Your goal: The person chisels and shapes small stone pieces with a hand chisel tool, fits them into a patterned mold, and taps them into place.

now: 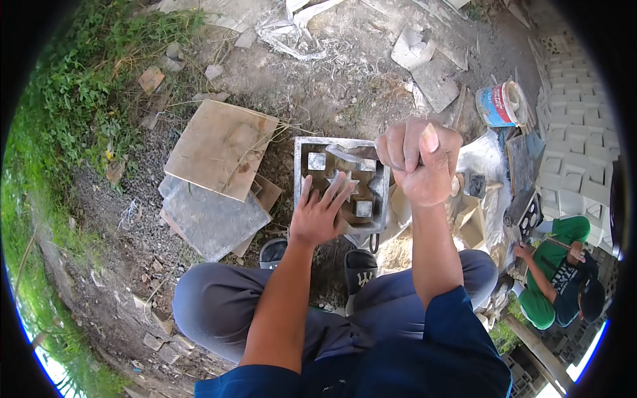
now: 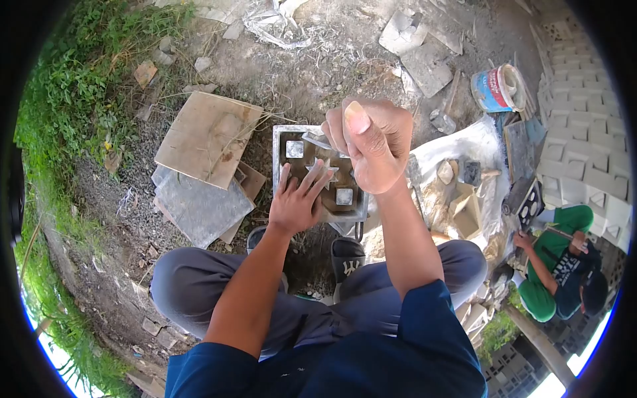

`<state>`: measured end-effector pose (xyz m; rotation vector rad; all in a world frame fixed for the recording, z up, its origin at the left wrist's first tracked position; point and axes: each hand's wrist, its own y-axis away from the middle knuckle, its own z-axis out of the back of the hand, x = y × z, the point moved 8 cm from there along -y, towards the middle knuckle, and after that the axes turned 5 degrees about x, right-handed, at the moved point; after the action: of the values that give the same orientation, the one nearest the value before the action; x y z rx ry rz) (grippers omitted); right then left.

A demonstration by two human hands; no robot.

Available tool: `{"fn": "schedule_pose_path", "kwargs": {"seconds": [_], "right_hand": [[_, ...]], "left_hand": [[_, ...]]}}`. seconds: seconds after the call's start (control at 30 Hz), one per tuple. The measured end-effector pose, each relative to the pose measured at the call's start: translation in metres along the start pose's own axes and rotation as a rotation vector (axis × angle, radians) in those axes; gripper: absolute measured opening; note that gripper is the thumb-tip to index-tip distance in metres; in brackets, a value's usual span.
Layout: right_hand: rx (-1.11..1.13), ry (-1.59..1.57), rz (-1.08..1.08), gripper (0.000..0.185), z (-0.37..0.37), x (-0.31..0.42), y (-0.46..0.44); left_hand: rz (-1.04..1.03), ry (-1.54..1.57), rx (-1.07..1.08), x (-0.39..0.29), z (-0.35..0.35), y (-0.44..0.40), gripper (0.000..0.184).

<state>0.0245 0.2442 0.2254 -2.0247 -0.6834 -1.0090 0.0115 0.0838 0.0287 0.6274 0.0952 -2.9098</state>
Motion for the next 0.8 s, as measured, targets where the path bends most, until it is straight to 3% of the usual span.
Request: {"fn": "schedule_pose_path", "kwargs": {"seconds": [0.2,0.53,0.6,0.8], "right_hand": [[0.123,0.178,0.044,0.053,-0.008,-0.002,0.001],[0.096,0.324,0.033,0.055,-0.012,-0.007,0.009],[0.163,0.515,-0.018,0.053,-0.014,-0.02,0.011],[0.139,0.528,0.028,0.054,0.003,-0.04,0.024]], "left_hand": [[-0.009,-0.024,-0.009,0.0,-0.002,0.002,0.072],[-0.011,0.033,-0.041,0.001,0.002,0.002,0.076],[-0.017,0.03,-0.037,0.001,-0.001,0.002,0.075],[-0.008,0.024,-0.011,0.002,0.0,0.003,0.075]]}}
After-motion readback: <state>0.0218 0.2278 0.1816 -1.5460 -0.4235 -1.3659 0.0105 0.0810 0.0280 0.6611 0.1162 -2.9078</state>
